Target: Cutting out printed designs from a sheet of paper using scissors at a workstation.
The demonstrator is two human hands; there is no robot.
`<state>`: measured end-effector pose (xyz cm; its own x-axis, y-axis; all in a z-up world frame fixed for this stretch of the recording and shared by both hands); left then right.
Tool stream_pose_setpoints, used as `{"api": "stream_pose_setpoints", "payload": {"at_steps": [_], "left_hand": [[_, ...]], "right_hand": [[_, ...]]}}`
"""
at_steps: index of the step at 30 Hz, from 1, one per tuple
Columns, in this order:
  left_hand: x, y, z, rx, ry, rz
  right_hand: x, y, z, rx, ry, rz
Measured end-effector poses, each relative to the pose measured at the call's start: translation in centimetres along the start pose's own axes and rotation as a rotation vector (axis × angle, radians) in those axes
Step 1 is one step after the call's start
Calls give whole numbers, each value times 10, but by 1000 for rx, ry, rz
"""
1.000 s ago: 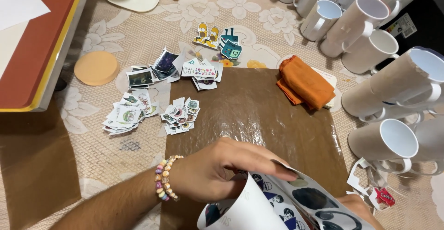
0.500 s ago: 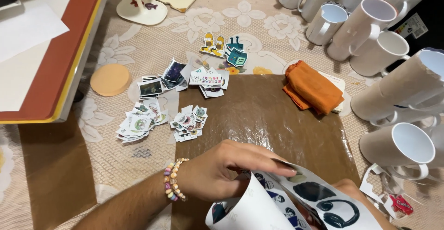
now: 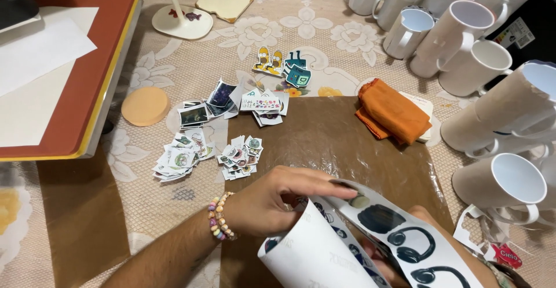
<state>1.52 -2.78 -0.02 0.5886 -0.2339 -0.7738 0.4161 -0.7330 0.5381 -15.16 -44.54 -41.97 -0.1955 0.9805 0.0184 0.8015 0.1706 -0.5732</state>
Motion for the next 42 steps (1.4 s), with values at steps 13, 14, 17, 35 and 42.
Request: {"api": "stream_pose_setpoints", "payload": {"at_steps": [13,14,17,35,42], "left_hand": [[53,-53,-28,-335,283,-235],[56,-57,-29,-322,326,-172],[58,-63,-35,-241,388,-177],[-13,8,-46,-478,89,-247],[-44,28,-22,-359,-14,-314]], "right_hand": [[69,-98,-399,-240,384,262],[68,-105,-403,-213,337,364],[50,-113,-398,-233,332,353],[191,-130,-542,-733,647,-597],[197,-104,-502,-541,1219,-530]]}}
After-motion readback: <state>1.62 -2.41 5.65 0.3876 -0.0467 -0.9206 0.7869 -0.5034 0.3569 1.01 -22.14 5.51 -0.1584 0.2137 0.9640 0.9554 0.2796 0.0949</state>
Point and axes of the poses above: each hand's wrist, its own y-axis towards the middle knuckle, its own z-axis out of the palm, x = y × z, the point moved 3 cm from there along y, towards the middle knuckle, and after that the axes turned 7 degrees about z, right-handed, at the moved point
